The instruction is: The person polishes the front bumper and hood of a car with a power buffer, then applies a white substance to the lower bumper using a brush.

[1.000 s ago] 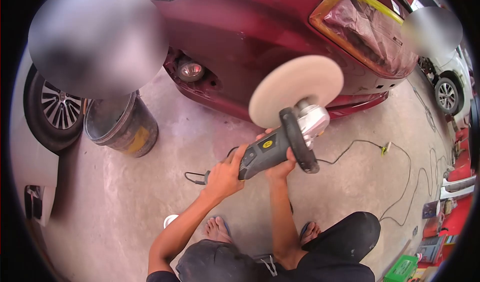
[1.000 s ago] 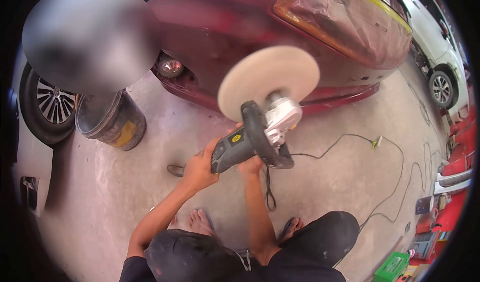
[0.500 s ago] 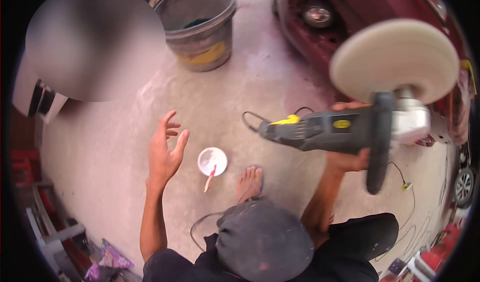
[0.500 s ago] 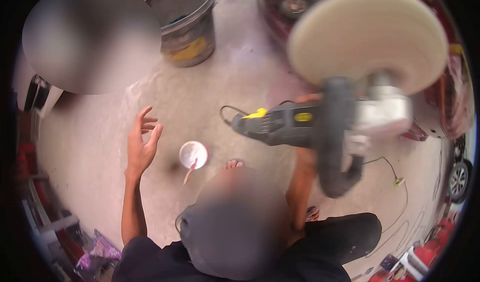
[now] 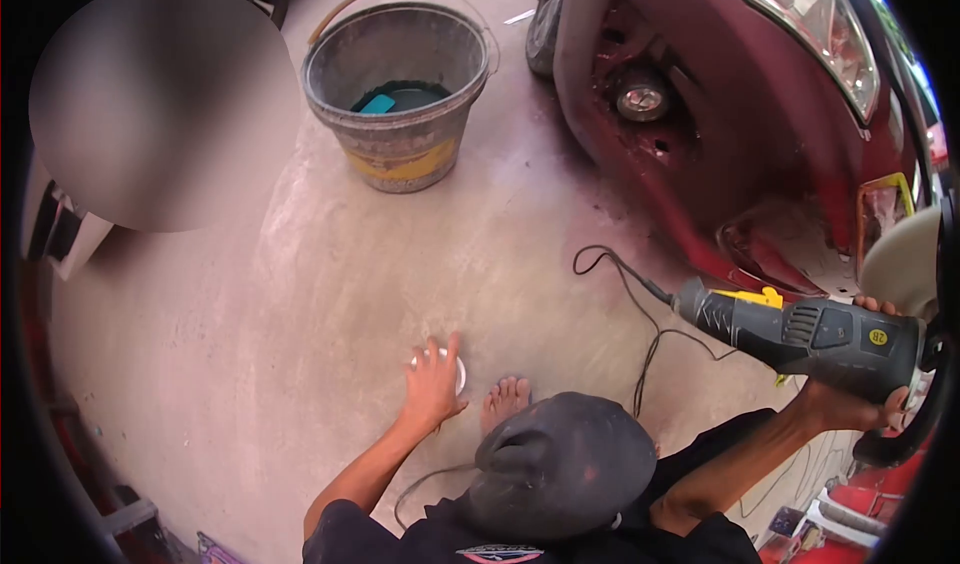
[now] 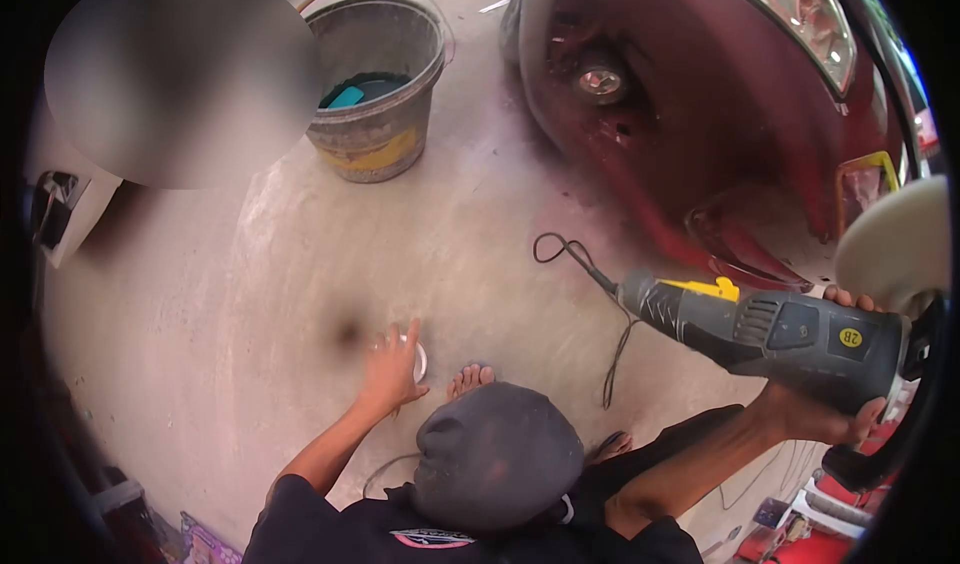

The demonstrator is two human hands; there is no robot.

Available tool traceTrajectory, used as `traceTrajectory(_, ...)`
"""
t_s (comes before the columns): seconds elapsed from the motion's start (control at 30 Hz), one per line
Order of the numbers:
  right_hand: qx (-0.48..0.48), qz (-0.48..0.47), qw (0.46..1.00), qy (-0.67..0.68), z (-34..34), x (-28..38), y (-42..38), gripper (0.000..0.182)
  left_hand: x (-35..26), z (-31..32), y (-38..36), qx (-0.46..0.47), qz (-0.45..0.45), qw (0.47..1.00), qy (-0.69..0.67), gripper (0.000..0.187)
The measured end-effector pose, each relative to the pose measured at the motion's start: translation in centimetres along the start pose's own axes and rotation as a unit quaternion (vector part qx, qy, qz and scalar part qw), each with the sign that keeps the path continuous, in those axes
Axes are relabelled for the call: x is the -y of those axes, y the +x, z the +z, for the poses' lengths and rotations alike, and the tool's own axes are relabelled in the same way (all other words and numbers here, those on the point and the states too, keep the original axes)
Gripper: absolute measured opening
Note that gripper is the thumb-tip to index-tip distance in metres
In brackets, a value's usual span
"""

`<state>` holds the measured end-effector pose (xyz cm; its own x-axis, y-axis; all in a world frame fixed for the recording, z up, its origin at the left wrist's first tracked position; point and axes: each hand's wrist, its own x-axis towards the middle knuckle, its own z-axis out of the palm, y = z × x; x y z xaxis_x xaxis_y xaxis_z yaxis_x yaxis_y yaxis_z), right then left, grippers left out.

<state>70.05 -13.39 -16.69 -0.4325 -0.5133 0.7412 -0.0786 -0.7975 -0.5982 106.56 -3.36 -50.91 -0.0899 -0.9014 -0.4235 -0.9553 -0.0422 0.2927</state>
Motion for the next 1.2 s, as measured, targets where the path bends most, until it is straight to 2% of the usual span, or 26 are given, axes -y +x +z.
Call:
traceTrajectory(0.07, -0.005, 0.012, 0.997, -0.075, 0.1, 2.5, 0.5, 0.085, 0.6, 1.0, 0.3, 0.000, 0.011, 1.000, 0.001, 0.114)
traceTrajectory(0.1, 0.003, 0.032, 0.999, -0.034, -0.6, 3.1, 0.8, 0.082, 1.1, 1.3, 0.8, 0.001, 0.016, 1.000, 0.003, 0.112)
traceTrajectory(0.2, 0.074, 0.113, 0.990, -0.046, -2.3, 6.9, 0.7, 0.080, 1.7, 0.1, 1.4, 0.032, 0.032, 0.999, -0.006, 0.113)
traceTrajectory(0.23, 0.069, 0.096, 0.991, 0.062, -4.6, 7.0, 1.6, 0.099, 1.9, -0.1, 1.8, 0.006, 0.031, 0.999, 0.013, 0.111)
traceTrajectory(0.3, 0.035, 0.134, 0.989, -0.051, -4.2, 9.1, 0.6, 0.101, 2.6, -0.3, 2.9, -0.038, 0.037, 0.997, 0.057, 0.106)
traceTrajectory(0.37, 0.053, 0.112, 0.985, -0.119, -3.9, 9.3, -0.9, 0.104, 3.3, -1.0, 5.0, -0.031, 0.038, 0.996, 0.072, 0.107)
traceTrajectory(0.4, 0.101, 0.122, 0.985, -0.062, -4.8, 9.6, -1.1, 0.105, 3.4, -1.4, 6.2, -0.029, 0.039, 0.996, 0.079, 0.108)
traceTrajectory(0.47, 0.087, 0.123, 0.988, -0.020, -7.4, 9.7, -1.3, 0.106, 3.4, -3.0, 8.3, 0.001, 0.058, 0.996, 0.074, 0.109)
traceTrajectory(0.53, -0.046, 0.107, 0.992, -0.044, -9.9, 9.8, -3.1, 0.106, 3.4, -4.4, 9.3, 0.035, 0.077, 0.993, 0.081, 0.110)
traceTrajectory(0.57, 0.097, 0.367, 0.921, -0.090, -11.8, 13.4, -0.8, 0.106, 3.3, -5.1, 9.9, 0.053, 0.088, 0.991, 0.086, 0.109)
traceTrajectory(0.6, 0.052, 0.306, 0.949, -0.060, -13.4, 13.2, -2.2, 0.105, 3.4, -5.7, 10.4, 0.066, 0.097, 0.989, 0.089, 0.109)
traceTrajectory(0.67, -0.028, 0.194, 0.981, 0.007, -13.8, 9.7, -4.7, 0.104, 4.1, -7.2, 11.4, -0.027, 0.158, 0.987, 0.011, 0.100)
traceTrajectory(0.7, -0.029, 0.178, 0.983, 0.033, -14.8, 8.7, -5.4, 0.099, 5.2, -7.4, 13.2, -0.116, 0.164, 0.975, -0.097, 0.092)
traceTrajectory(0.73, 0.055, 0.273, 0.960, -0.019, -15.7, 10.0, -3.4, 0.092, 6.1, -8.5, 15.5, -0.207, 0.164, 0.944, -0.199, 0.085)
traceTrajectory(0.77, 0.029, 0.267, 0.963, -0.009, -15.8, 9.0, -3.8, 0.092, 4.0, -12.7, 16.2, -0.238, 0.026, 0.882, -0.405, 0.071)
traceTrajectory(0.8, 0.002, 0.259, 0.966, 0.000, -15.9, 8.1, -4.4, 0.091, 4.6, -15.7, 18.1, -0.325, 0.022, 0.819, -0.472, 0.073)
traceTrajectory(0.83, -0.077, 0.291, 0.952, 0.048, -17.2, 7.5, -4.7, 0.090, 3.4, -19.7, 18.4, -0.397, -0.002, 0.696, -0.598, 0.077)
traceTrajectory(0.87, -0.157, 0.320, 0.930, 0.093, -19.8, 7.0, -4.9, 0.088, 4.2, -22.8, 19.6, -0.458, -0.059, 0.621, -0.633, 0.086)
traceTrajectory(0.93, -0.311, 0.371, 0.858, 0.169, -26.7, 5.8, -4.6, 0.086, 7.4, -27.5, 21.9, -0.424, -0.129, 0.530, -0.723, 0.087)
traceTrajectory(0.97, -0.331, 0.376, 0.847, 0.176, -27.1, 5.3, -4.5, 0.084, 8.5, -28.7, 23.5, -0.416, -0.181, 0.480, -0.751, 0.086)
traceTrajectory(1.0, -0.253, 0.350, 0.891, 0.138, -25.1, 4.6, -4.3, 0.083, 9.6, -29.6, 24.8, -0.392, -0.192, 0.442, -0.784, 0.078)
traceTrajectory(1.03, -0.129, 0.282, 0.948, 0.066, -20.8, 4.0, -4.2, 0.081, 13.0, -29.0, 27.4, -0.407, -0.199, 0.402, -0.796, 0.075)
traceTrajectory(1.07, -0.056, 0.223, 0.973, 0.029, -18.2, 3.7, -3.9, 0.080, 14.2, -28.6, 27.7, -0.411, -0.223, 0.409, -0.784, 0.072)
traceTrajectory(1.1, -0.039, 0.190, 0.981, 0.012, -16.5, 3.6, -3.7, 0.078, 15.3, -28.1, 27.8, -0.416, -0.231, 0.425, -0.770, 0.067)
traceTrajectory(1.17, -0.041, 0.137, 0.990, -0.019, -14.4, 3.4, -3.5, 0.075, 14.2, -27.1, 25.4, -0.454, -0.236, 0.417, -0.751, 0.063)
traceTrajectory(1.2, -0.078, 0.124, 0.987, -0.061, -14.1, 3.4, -3.6, 0.074, 13.5, -26.7, 24.3, -0.468, -0.237, 0.416, -0.743, 0.062)
